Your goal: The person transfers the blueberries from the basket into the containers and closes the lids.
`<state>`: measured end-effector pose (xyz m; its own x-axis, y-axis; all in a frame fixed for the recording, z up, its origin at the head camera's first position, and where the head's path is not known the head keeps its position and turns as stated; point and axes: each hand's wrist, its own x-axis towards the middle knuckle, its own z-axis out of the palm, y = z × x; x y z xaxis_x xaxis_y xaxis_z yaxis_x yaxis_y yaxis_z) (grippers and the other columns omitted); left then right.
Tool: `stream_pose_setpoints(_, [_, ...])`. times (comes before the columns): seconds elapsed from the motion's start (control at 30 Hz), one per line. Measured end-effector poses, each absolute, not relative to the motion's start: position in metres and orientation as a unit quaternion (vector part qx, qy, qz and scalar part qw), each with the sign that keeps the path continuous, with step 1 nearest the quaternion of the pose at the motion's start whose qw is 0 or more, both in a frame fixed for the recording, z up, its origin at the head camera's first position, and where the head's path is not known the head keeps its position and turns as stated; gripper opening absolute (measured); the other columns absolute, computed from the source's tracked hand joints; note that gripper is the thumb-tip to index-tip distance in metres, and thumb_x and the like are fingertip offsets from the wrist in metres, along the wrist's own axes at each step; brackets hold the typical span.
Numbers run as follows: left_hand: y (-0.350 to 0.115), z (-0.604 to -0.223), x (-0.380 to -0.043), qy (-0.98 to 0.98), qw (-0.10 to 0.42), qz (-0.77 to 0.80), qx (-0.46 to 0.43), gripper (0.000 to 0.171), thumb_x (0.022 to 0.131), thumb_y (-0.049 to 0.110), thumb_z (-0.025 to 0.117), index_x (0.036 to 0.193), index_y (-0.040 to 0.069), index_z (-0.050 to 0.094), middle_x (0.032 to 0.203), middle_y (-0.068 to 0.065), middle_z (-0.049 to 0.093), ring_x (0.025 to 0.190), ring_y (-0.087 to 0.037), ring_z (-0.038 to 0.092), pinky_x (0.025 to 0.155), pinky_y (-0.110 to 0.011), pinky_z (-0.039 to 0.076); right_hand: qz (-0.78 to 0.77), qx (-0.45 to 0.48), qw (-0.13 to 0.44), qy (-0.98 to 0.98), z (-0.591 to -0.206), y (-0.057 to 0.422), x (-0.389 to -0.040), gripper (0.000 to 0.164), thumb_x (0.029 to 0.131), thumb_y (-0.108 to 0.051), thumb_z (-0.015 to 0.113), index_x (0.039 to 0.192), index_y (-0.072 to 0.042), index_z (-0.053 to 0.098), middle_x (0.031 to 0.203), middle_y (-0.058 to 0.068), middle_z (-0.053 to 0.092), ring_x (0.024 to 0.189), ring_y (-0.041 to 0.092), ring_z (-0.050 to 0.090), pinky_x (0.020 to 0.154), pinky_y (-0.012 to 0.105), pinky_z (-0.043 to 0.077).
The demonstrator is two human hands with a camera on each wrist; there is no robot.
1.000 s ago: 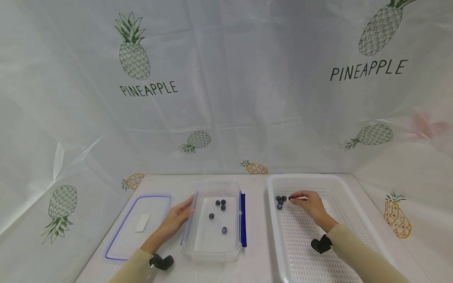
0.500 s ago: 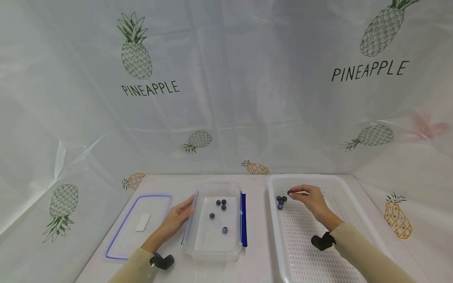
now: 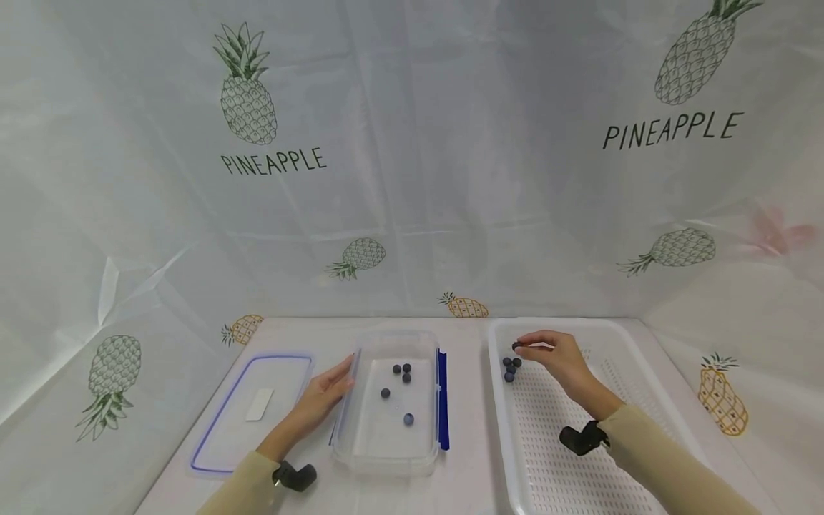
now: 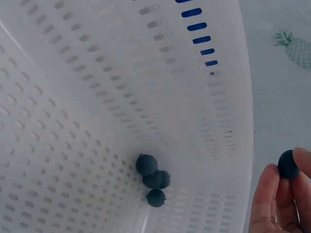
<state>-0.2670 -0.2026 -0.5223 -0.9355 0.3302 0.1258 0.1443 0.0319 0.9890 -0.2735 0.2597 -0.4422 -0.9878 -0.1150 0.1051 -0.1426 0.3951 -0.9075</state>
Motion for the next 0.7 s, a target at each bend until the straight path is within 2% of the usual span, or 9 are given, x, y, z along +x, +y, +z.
stream_pose_setpoints(0.1, [-0.202, -0.521, -0.265, 0.719, 0.071, 0.672, 0.162, 0.062, 0.093, 0.02, 0.055, 0.144, 0.003, 0.025, 0.15, -0.009, 0.02, 0.135, -0.023, 0.022, 0.1, -0.017, 0.03, 0.543, 0.074, 0.009, -0.836, -0.442, 0.255, -0.273, 0.041, 0.082, -0.03, 0.069, 0.11, -0.001, 0.064, 0.108, 0.012, 0.065, 0.094, 0.004, 0.058, 0.083, 0.036, 0.049])
stream_pose_setpoints(0.3, [-0.201, -0.515, -0.263, 0.716, 0.086, 0.676, 0.149, 0.059, 0.094, 0.014, 0.053, 0.144, 0.001, 0.024, 0.15, -0.01, 0.018, 0.135, -0.023, 0.022, 0.101, -0.019, 0.03, 0.545, 0.081, 0.003, -0.835, -0.441, 0.245, -0.272, 0.041, 0.081, -0.032, 0.07, 0.109, -0.003, 0.065, 0.111, 0.013, 0.063, 0.096, 0.005, 0.056, 0.087, 0.045, 0.047])
stream_pose_setpoints(0.5, [-0.198, -0.497, -0.255, 0.716, 0.099, 0.671, 0.165, 0.06, 0.095, 0.011, 0.05, 0.143, -0.005, 0.017, 0.15, -0.016, 0.013, 0.136, -0.028, 0.017, 0.1, -0.017, 0.03, 0.556, 0.086, -0.005, -0.827, -0.437, 0.233, -0.274, 0.04, 0.08, -0.031, 0.071, 0.108, -0.004, 0.065, 0.109, 0.012, 0.064, 0.093, 0.011, 0.061, 0.087, 0.041, 0.047])
stream_pose_setpoints(0.7, [-0.197, -0.493, -0.253, 0.724, 0.098, 0.664, 0.161, 0.061, 0.095, 0.012, 0.05, 0.143, -0.005, 0.018, 0.15, -0.015, 0.014, 0.136, -0.028, 0.018, 0.1, -0.017, 0.031, 0.582, 0.1, -0.013, -0.807, -0.433, 0.22, -0.275, 0.039, 0.08, -0.025, 0.072, 0.108, 0.001, 0.064, 0.111, 0.016, 0.061, 0.091, 0.016, 0.063, 0.086, 0.039, 0.048])
